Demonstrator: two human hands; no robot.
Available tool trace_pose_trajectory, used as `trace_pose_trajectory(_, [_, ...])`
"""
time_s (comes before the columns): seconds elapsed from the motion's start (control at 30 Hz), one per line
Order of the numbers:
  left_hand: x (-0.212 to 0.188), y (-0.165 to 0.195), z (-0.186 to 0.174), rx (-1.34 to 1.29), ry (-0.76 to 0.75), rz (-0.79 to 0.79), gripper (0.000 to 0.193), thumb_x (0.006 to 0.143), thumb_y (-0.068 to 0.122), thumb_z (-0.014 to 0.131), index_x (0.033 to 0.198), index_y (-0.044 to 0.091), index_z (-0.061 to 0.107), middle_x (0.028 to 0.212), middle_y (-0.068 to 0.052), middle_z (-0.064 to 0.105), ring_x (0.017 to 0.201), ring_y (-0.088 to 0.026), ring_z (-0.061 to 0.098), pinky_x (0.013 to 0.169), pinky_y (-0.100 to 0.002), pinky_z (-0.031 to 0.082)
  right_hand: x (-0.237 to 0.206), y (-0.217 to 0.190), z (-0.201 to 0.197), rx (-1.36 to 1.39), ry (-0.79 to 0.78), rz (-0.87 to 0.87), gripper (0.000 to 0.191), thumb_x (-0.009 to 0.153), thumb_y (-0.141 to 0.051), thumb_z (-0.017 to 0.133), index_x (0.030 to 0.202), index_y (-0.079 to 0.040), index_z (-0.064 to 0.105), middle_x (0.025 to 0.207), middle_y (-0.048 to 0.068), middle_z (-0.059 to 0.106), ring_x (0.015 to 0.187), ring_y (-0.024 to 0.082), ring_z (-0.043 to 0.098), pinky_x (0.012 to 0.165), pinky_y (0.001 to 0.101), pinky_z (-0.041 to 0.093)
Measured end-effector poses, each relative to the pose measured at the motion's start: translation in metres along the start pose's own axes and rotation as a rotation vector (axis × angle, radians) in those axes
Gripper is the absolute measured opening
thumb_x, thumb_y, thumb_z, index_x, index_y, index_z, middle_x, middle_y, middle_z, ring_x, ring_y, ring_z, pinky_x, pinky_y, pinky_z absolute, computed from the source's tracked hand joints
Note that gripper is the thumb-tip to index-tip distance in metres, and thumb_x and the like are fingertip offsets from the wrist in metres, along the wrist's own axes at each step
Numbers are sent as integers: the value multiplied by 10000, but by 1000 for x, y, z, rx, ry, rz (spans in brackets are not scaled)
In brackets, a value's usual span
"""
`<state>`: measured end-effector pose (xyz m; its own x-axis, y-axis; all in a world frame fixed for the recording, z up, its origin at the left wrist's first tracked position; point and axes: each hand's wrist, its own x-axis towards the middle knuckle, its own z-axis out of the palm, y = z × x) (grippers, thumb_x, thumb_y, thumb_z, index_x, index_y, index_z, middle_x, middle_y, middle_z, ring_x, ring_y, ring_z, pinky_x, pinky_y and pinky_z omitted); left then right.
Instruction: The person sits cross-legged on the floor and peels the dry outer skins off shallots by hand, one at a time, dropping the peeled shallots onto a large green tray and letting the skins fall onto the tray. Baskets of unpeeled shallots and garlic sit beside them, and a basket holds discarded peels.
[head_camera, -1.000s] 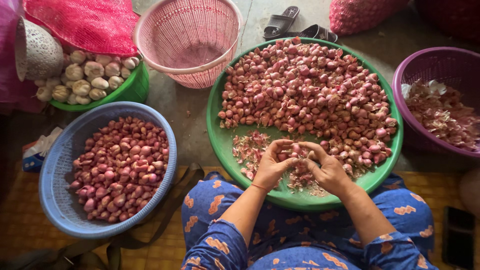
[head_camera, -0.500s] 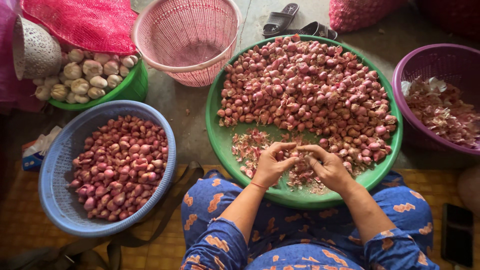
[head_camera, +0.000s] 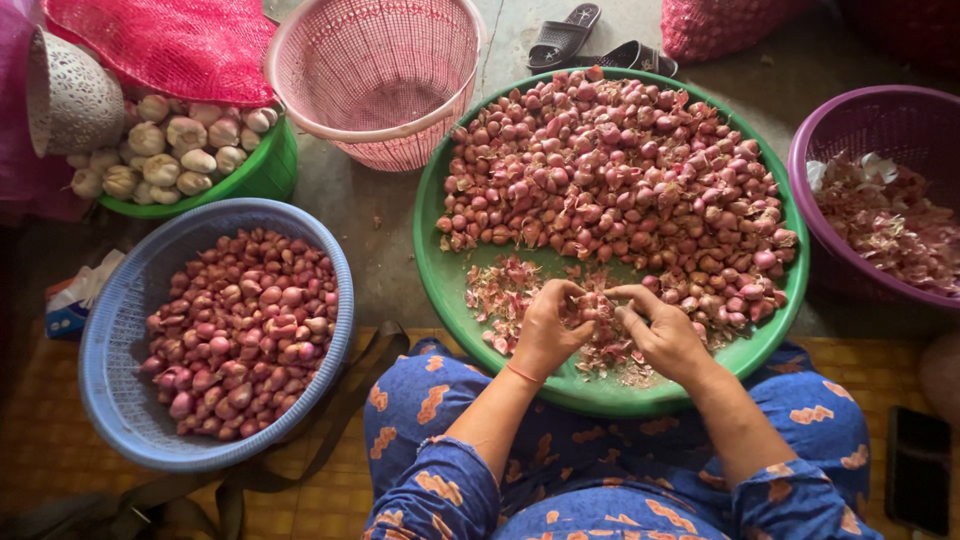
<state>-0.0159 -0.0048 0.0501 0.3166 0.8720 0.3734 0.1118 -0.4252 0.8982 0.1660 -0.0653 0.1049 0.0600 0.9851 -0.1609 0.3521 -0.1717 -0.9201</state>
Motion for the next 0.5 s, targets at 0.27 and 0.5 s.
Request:
trace_pose_trajectory(0.27, [-1, 4, 2, -53, 0, -22, 449, 758, 73, 823, 1115, 55, 551, 899, -58, 636, 756, -138, 656, 693, -298, 579, -7, -7, 7, -362, 67, -345, 322, 941, -154, 667, 1263, -153, 671, 1108, 90, 763, 966, 223, 749, 772, 332, 584])
trace_pose_trajectory(0.5, [4, 4, 1, -23, 37, -102, 336, 800, 104, 825, 1026, 70, 578, 792, -19, 628, 680, -112, 608, 627, -285, 546, -13, -25, 27, -427, 310, -384, 264, 936, -163, 689, 1198, -167, 720, 1054, 63, 757, 876, 233, 751, 713, 333, 579])
